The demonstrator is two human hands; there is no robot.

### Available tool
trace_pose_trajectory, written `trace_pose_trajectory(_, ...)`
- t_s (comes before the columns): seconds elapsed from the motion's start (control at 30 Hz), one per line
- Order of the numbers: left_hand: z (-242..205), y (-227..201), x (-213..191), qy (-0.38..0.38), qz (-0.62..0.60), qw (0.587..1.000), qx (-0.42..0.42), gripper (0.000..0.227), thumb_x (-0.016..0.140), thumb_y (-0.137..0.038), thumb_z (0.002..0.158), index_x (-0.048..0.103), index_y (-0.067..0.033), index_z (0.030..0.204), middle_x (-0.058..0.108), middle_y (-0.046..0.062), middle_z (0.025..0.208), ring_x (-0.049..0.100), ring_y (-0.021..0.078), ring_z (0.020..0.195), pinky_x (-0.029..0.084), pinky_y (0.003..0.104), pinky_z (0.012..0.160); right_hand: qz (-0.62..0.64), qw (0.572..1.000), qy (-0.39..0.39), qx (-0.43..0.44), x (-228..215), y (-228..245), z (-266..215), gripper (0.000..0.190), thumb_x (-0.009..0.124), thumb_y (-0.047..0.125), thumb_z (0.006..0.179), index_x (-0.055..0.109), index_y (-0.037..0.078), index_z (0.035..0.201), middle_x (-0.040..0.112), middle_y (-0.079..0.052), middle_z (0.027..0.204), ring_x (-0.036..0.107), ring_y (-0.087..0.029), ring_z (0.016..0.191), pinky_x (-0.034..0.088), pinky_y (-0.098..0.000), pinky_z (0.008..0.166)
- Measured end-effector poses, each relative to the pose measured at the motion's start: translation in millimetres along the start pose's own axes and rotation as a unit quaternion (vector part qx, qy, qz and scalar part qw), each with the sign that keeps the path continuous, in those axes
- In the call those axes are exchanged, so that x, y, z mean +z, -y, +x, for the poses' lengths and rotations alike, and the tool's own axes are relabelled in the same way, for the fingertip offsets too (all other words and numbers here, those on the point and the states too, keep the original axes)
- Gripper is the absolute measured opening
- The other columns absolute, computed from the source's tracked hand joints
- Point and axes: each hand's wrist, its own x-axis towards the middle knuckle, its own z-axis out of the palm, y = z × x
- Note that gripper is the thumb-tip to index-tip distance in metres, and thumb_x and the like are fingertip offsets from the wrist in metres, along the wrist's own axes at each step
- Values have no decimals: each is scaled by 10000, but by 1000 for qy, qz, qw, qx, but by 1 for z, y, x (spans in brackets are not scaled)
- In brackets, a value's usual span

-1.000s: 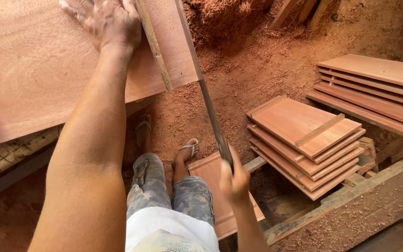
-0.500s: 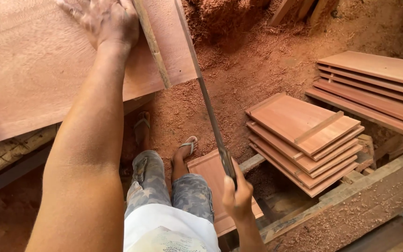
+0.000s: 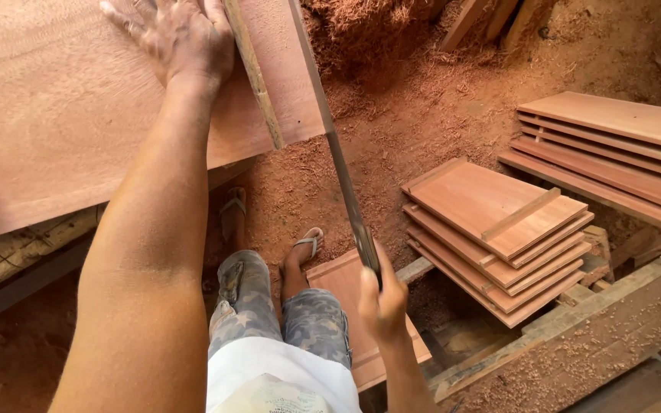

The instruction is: The person is sawing a wooden board and using a hammer and chisel to assemble furniture components in a workshop setting.

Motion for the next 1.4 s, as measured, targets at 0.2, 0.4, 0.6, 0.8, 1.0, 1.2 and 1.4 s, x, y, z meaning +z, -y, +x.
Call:
trace_pose_trajectory(0.2,1,-2,-3,-9,-3,1000,9,525,351,-415,1097,395,-180,1565,241,238,1610,129,490,1457,-105,772,1097,-12,998,-19,-61,21,-3,49,422,515,91,1036,548,-44,1435,672,-92,812,599,-102,603,496,-284,533)
trace_pose_trajectory(0.4,-3,-17,-29,133,7,987,-87,482,307,-410,1108,370,-343,1580,112,108,1734,31,366,1602,-99,718,1218,-7,992,-30,-119,53,7,129,426,496,182,1098,523,-59,1448,700,-89,811,701,-134,668,559,-292,562)
trace_pose_trajectory(0.6,-2,-4,-8,54,-8,998,-45,425,392,-372,1071,525,-220,1445,305,200,1604,125,446,1516,-94,751,1128,1,994,-13,-105,41,15,122,450,479,249,1130,529,-49,1464,699,-74,837,685,-116,704,566,-270,606)
trace_pose_trajectory(0.8,-4,-6,-8,35,-10,999,-21,444,392,-350,1038,519,-166,1421,435,173,1513,173,448,1481,-76,759,1124,-7,1000,4,-6,3,-6,17,463,502,165,1045,538,-35,1461,682,-121,835,624,-100,655,506,-259,575)
trace_pose_trajectory(1.0,3,-14,-19,63,17,997,-44,541,340,-423,1101,270,-249,1609,145,212,1656,63,431,1522,-83,727,1137,-6,997,-10,-71,5,-17,20,434,488,90,1031,531,-72,1431,745,-138,1034,667,-76,723,538,-243,621)
trace_pose_trajectory(1.2,-2,-28,-32,147,51,985,-78,614,286,-441,1183,55,-266,1725,-32,118,1800,-59,356,1650,-71,693,1297,4,993,-50,-110,69,7,150,396,532,156,1103,536,-29,1453,675,-79,821,649,-112,656,533,-289,589)
trace_pose_trajectory(1.4,0,-20,-27,158,75,980,-92,627,263,-426,1181,4,-249,1725,-71,153,1783,-77,389,1639,-61,707,1280,35,995,-13,-90,60,2,159,457,439,220,1091,508,-51,1453,626,-26,716,568,-66,506,476,-245,431)
